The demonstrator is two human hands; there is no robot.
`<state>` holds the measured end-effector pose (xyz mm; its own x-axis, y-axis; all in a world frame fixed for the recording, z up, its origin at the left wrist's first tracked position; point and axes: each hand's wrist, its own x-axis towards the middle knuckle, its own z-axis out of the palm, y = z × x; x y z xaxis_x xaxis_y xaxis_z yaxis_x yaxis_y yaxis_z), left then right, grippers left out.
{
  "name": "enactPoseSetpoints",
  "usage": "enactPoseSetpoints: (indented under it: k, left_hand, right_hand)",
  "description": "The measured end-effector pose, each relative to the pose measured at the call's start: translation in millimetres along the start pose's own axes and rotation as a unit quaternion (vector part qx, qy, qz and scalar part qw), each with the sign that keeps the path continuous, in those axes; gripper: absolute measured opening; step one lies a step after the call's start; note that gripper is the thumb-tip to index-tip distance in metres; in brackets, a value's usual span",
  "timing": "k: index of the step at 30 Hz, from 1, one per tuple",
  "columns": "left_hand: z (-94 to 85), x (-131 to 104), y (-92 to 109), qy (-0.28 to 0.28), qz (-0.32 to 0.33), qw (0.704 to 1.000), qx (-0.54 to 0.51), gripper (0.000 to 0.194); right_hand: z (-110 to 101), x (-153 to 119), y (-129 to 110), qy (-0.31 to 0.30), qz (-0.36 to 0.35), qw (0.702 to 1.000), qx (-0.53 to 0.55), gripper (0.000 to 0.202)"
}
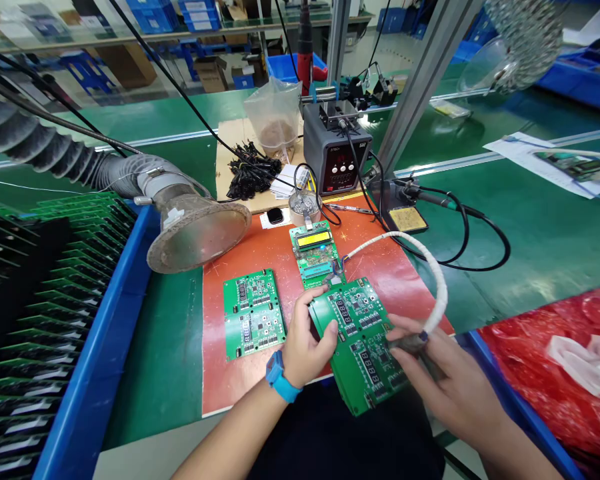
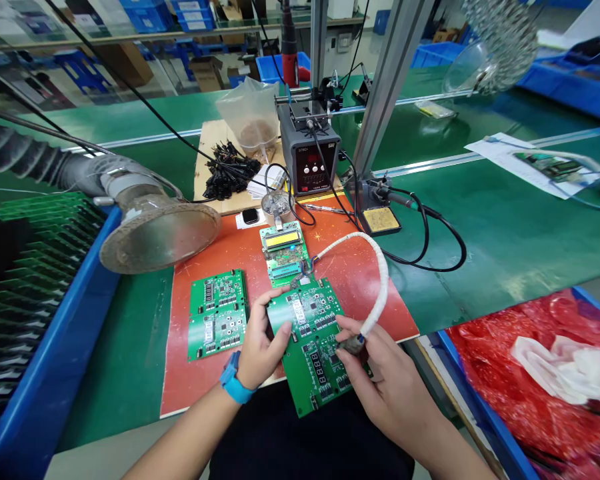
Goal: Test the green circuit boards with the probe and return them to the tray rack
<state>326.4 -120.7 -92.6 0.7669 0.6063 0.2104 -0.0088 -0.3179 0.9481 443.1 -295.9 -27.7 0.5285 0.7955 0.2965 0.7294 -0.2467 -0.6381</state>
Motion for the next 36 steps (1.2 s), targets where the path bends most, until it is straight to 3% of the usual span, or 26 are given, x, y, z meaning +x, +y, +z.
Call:
enactPoseSetpoints:
  k: [10,36]
  left_hand:
    - [1.4,-2.1,-0.8,0.007,0.002,1.000,-0.021,0.051]
    - [0.6,1.3,1.6,0.013,0.002,1.000,0.009,0.044]
  right_hand:
    - [0.1,2.2,-1.5,-0.004,-0.010,1.000,-0.004,0.028]
    - [1.9,0.9,-1.2,0.016,-0.017,0.999,-0.035,0.020]
